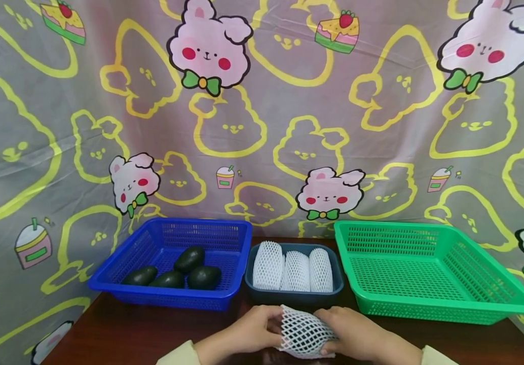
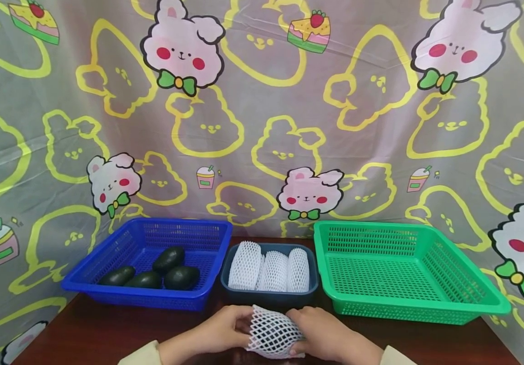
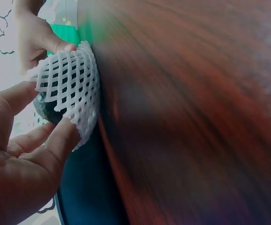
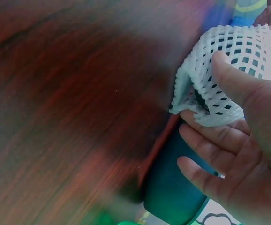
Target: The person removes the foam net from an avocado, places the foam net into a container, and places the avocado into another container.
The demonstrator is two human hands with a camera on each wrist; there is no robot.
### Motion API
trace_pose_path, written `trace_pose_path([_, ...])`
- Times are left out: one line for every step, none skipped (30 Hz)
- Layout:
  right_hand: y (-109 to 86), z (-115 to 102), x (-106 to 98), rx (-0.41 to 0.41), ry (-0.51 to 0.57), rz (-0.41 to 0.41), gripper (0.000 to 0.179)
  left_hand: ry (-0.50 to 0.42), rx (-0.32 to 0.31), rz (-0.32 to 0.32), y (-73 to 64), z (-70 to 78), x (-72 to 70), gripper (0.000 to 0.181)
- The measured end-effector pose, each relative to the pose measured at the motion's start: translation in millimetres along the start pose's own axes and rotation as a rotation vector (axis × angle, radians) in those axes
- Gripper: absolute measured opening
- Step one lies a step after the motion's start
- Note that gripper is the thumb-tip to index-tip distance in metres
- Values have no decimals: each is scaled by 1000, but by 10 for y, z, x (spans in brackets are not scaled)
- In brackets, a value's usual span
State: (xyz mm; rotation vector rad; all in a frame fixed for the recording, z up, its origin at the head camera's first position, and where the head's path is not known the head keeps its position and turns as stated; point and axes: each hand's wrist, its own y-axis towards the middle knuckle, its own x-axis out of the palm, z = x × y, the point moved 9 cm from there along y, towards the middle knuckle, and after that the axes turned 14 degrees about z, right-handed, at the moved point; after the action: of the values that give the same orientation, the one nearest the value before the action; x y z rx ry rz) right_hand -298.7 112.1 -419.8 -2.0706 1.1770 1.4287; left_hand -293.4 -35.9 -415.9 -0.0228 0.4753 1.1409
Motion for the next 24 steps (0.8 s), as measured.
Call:
trace_pose_path([1, -3, -1, -3, -3, 3, 53, 3, 3, -3, 9, -2, 15, 30])
trace_pose_path([0, -3, 0, -4, -6, 5, 54, 6, 8, -6, 16, -1, 30, 31])
trace_pose_path([0, -6, 1, -7, -10, 7, 54, 13, 14, -9, 24, 3, 45, 31])
trace_pose_path([-2, -8, 2, -8, -11, 8, 55, 25, 26, -11, 31, 10, 59, 32])
trace_pose_path([-3, -11, 4, -9, -11, 6, 56, 40, 35, -12, 39, 18, 70, 32])
trace_pose_path([-1, -13, 7, -11, -9, 6, 56, 67, 50, -11, 46, 26, 80, 32])
trace_pose_path([2, -16, 11, -14, -8, 5, 56, 106, 63, -8, 55, 32, 86, 31])
trace_pose_path([5, -19, 13, -15, -6, 4, 56, 146, 76, -4, 64, 41, 90, 31])
trace_pose_path([9, -26, 13, -19, -4, 4, 55, 193, 90, 0, 72, 49, 93, 31])
trace_pose_path([10, -31, 14, -21, -2, 5, 55, 239, 104, 3, 79, 56, 99, 31])
trace_pose_path([9, -34, 17, -21, -1, 5, 55, 279, 110, 3, 89, 58, 104, 32])
trace_pose_path([12, -37, 19, -22, -1, 7, 54, 314, 117, 1, 95, 61, 109, 32])
trace_pose_path([11, -43, 19, -24, -3, 9, 54, 342, 123, -1, 99, 62, 116, 33])
trace_pose_path([11, -46, 21, -22, -4, 10, 53, 358, 124, -7, 103, 61, 123, 35])
trace_pose_path([13, -48, 26, -21, -10, 11, 53, 373, 126, -12, 106, 57, 130, 36])
trace_pose_path([13, -51, 28, -19, -14, 12, 53, 386, 129, -17, 108, 57, 135, 37])
trace_pose_path([15, -54, 30, -16, -18, 13, 52, 401, 134, -20, 110, 57, 139, 38])
trace_pose_path([17, -58, 29, -17, -24, 15, 52, 412, 140, -24, 112, 58, 143, 38])
trace_pose_path([18, -60, 30, -17, -31, 19, 51, 422, 147, -26, 112, 62, 145, 38])
trace_pose_path([21, -63, 29, -19, -38, 23, 51, 428, 151, -28, 115, 64, 147, 38])
trace_pose_path([22, -66, 24, -23, -46, 27, 50, 436, 160, -28, 116, 70, 149, 38])
trace_pose_path([22, -67, 22, -27, -55, 30, 49, 439, 165, -27, 116, 75, 148, 37])
trace_pose_path([24, -69, 21, -31, -62, 33, 48, 440, 166, -27, 116, 76, 149, 36])
trace_pose_path([25, -70, 19, -36, -67, 36, 46, 438, 164, -27, 114, 76, 148, 36])
